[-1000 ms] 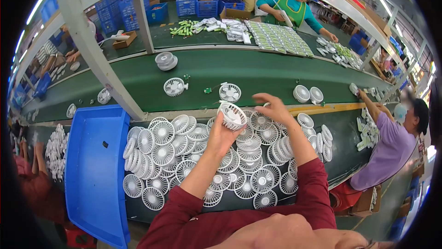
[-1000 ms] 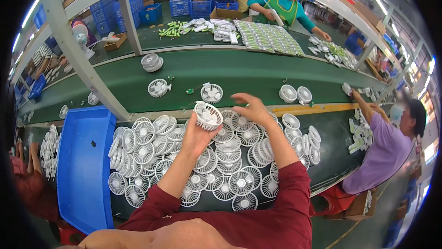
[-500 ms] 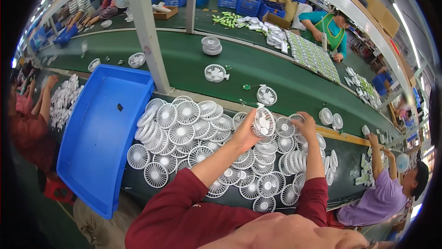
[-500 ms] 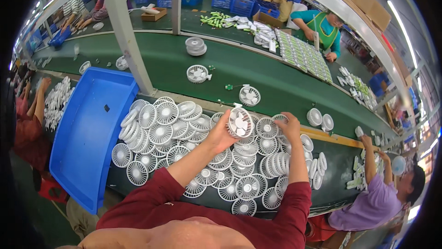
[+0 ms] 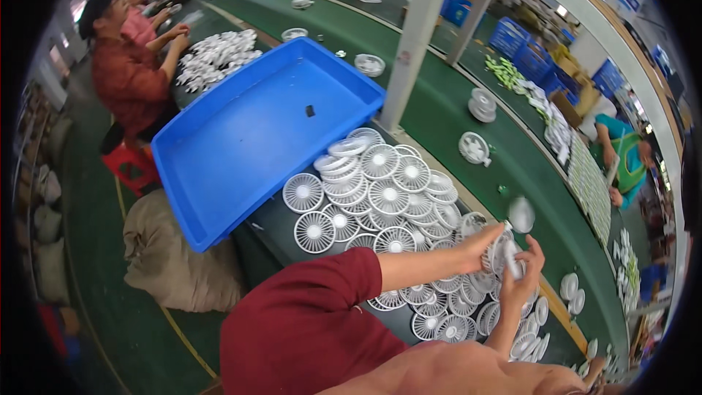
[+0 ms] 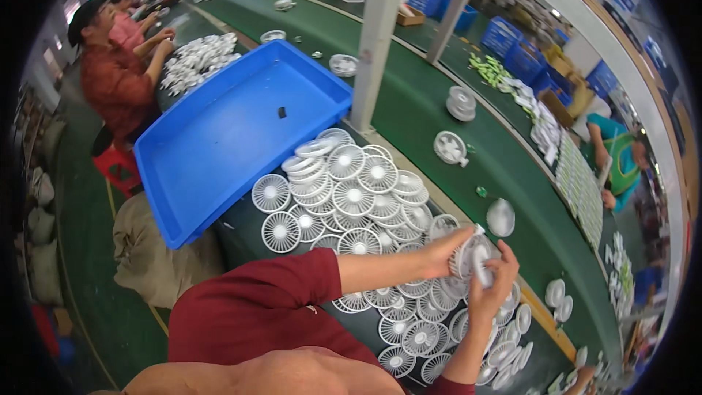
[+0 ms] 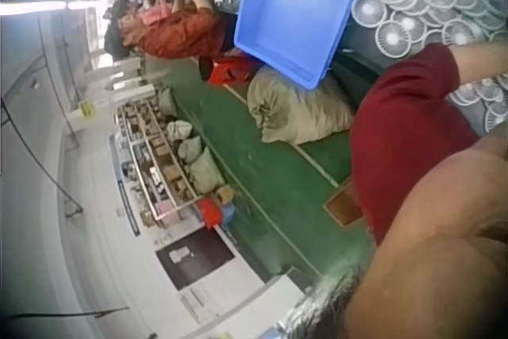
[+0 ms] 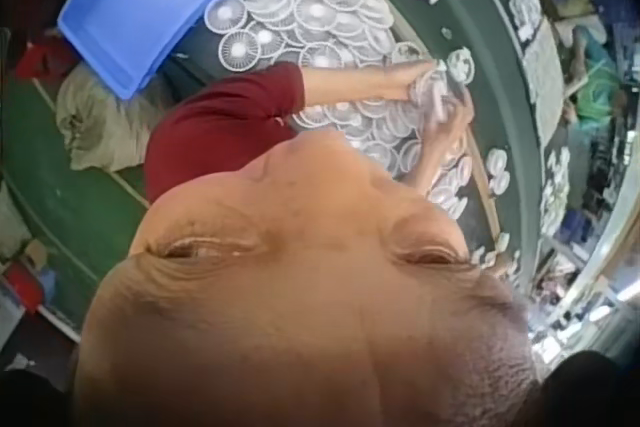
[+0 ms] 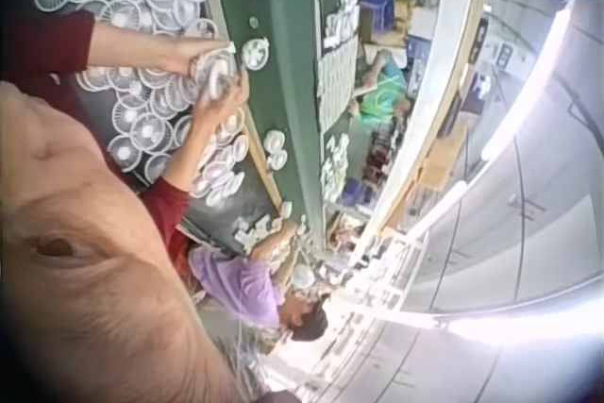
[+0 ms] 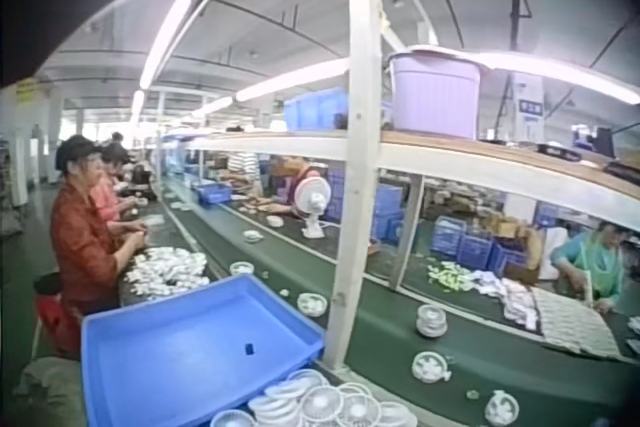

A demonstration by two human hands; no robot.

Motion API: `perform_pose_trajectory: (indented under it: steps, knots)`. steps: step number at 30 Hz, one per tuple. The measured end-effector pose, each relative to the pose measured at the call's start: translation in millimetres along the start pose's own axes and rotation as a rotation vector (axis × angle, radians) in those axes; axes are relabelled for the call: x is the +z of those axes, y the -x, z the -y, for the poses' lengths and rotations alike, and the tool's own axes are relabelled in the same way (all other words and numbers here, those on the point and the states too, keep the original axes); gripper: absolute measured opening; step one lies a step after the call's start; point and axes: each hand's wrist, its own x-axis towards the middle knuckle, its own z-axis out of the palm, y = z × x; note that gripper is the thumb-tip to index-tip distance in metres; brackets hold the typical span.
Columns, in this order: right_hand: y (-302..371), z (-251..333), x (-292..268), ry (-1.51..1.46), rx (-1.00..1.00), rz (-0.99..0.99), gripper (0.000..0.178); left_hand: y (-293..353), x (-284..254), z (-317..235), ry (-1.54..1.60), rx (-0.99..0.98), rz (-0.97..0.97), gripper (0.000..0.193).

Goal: The person assembles small fans by picking up fan motor bases and grilles, pressing the grilles onto the fan bodies by hand, and placing the assembled fan units onto the conveyor belt.

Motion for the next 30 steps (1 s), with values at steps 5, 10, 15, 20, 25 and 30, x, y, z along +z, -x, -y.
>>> perform_pose_trajectory:
  steps: [5,10,15,20,25,30]
  knots:
    - [3.2,15.5,15.5,-0.251,0.017,0.203,0.043,-1.8,6.9,-9.7,-0.059,-0.027,-0.054,0.034]
    - [-0.7,5.1,32.6,-0.126,-0.054,0.114,0.063,7.2,19.0,-7.4,-0.192,0.022,-0.13,0.04]
    - [0.4,19.2,48.1,-0.44,0.041,0.071,0.07,24.2,21.2,4.5,-0.684,0.494,-0.175,0.044]
    - [5.1,2.6,60.0,-1.04,0.48,-0.036,0.06,29.8,24.2,10.3,-1.048,0.788,-0.186,0.062]
    - [-14.2,20.4,71.2,-0.688,0.27,-0.038,0.057,38.1,-1.2,-4.6,-1.281,0.635,-0.224,0.054]
    - [-11.7,-0.1,46.7,-0.261,0.059,-0.019,0.067,27.8,36.8,-13.2,-0.858,0.545,-0.099,0.038]
